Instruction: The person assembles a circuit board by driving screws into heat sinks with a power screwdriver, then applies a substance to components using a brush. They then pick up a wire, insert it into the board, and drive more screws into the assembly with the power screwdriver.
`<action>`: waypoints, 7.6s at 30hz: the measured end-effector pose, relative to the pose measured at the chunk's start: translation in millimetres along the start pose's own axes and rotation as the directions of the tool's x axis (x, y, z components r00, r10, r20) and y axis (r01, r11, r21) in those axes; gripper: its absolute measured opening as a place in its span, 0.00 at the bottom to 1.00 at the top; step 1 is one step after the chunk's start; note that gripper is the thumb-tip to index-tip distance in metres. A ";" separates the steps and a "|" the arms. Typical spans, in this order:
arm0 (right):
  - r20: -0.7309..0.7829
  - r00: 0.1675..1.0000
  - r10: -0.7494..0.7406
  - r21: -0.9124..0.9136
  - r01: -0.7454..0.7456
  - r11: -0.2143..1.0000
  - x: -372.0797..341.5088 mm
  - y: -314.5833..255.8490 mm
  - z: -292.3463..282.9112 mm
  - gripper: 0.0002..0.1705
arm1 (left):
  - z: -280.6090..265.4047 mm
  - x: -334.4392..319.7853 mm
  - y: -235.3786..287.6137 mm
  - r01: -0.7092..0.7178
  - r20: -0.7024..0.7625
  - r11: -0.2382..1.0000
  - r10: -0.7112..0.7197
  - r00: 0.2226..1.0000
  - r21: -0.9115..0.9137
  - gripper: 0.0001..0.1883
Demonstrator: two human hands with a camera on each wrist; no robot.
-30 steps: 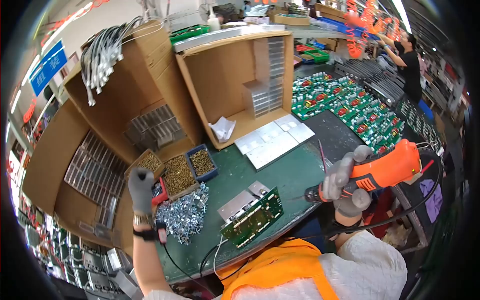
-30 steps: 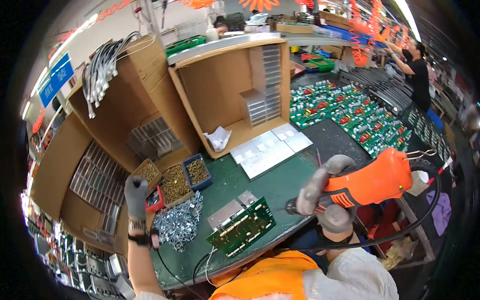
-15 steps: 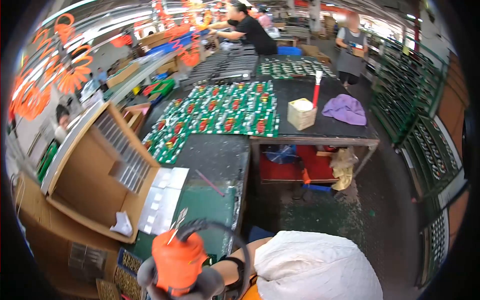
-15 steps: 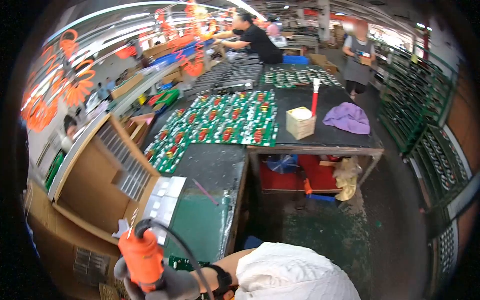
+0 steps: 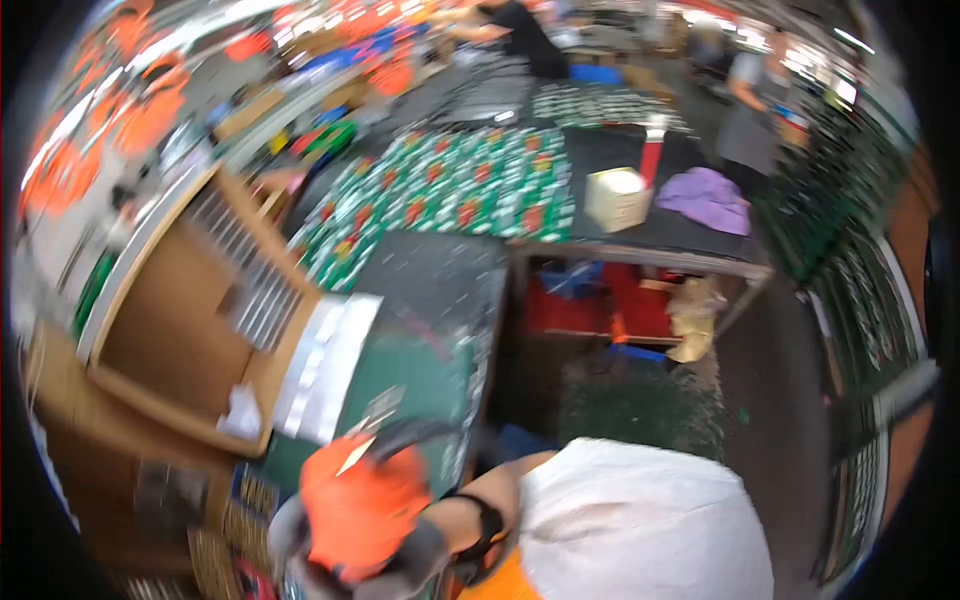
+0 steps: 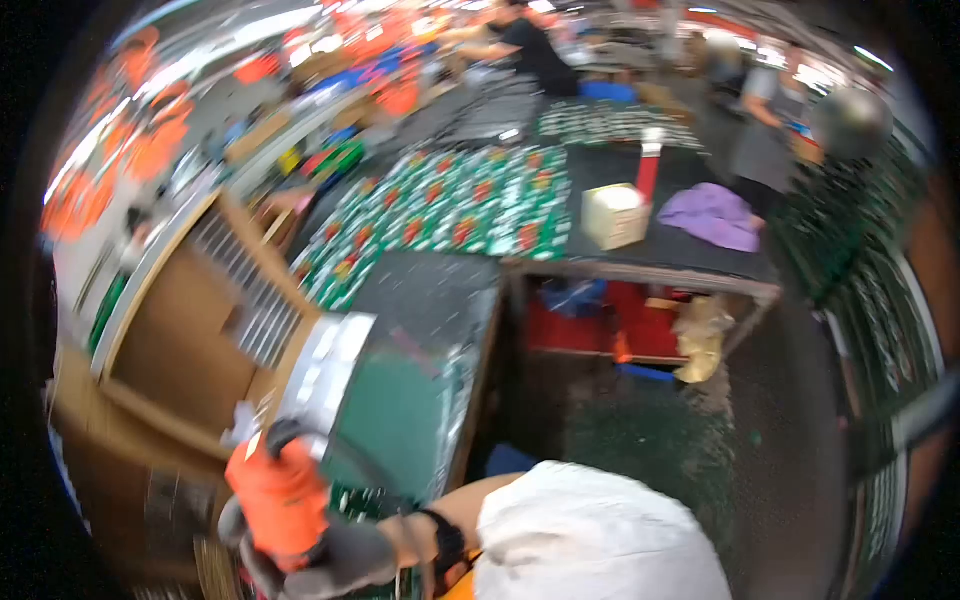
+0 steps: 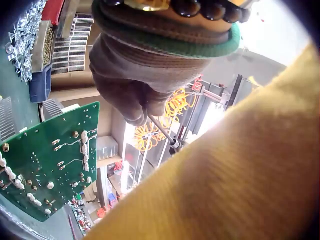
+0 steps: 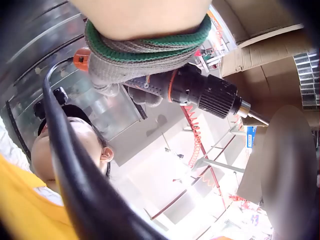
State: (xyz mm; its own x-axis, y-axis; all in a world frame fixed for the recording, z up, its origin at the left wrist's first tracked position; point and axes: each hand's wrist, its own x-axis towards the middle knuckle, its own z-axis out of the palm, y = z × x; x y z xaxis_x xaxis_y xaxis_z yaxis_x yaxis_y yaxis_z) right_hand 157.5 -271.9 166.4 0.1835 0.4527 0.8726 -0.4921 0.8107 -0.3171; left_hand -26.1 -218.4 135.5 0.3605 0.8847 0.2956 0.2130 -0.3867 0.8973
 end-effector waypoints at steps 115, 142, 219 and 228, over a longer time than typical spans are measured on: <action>-0.216 0.973 -0.081 -0.156 0.048 0.987 21.3 25.0 -22.5 0.39 | -39.9 75.5 -152.4 0.356 0.318 0.925 -0.380 0.869 0.131 0.11; -0.191 0.980 -0.055 -0.079 0.041 0.996 25.5 22.6 -23.6 0.36 | -34.8 63.9 -80.4 0.515 0.403 0.797 -0.379 0.833 -0.314 0.05; -0.228 0.973 -0.044 -0.097 0.023 0.995 17.0 34.5 -21.7 0.36 | -23.6 -20.6 -152.1 0.015 0.222 0.759 -0.209 0.952 0.651 0.14; -0.272 0.961 -0.044 -0.059 0.029 0.998 18.6 29.8 -25.7 0.34 | -16.1 -19.1 -136.5 0.488 0.132 0.871 -0.478 0.869 -0.060 0.11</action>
State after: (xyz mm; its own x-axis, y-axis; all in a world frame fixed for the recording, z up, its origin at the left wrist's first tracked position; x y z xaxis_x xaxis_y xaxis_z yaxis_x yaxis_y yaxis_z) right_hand 168.1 -229.8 163.7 0.4300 0.5003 0.7515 -0.4358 0.8440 -0.3126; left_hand -76.7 -178.4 12.7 0.3310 0.9188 -0.2150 0.3068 0.1107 0.9453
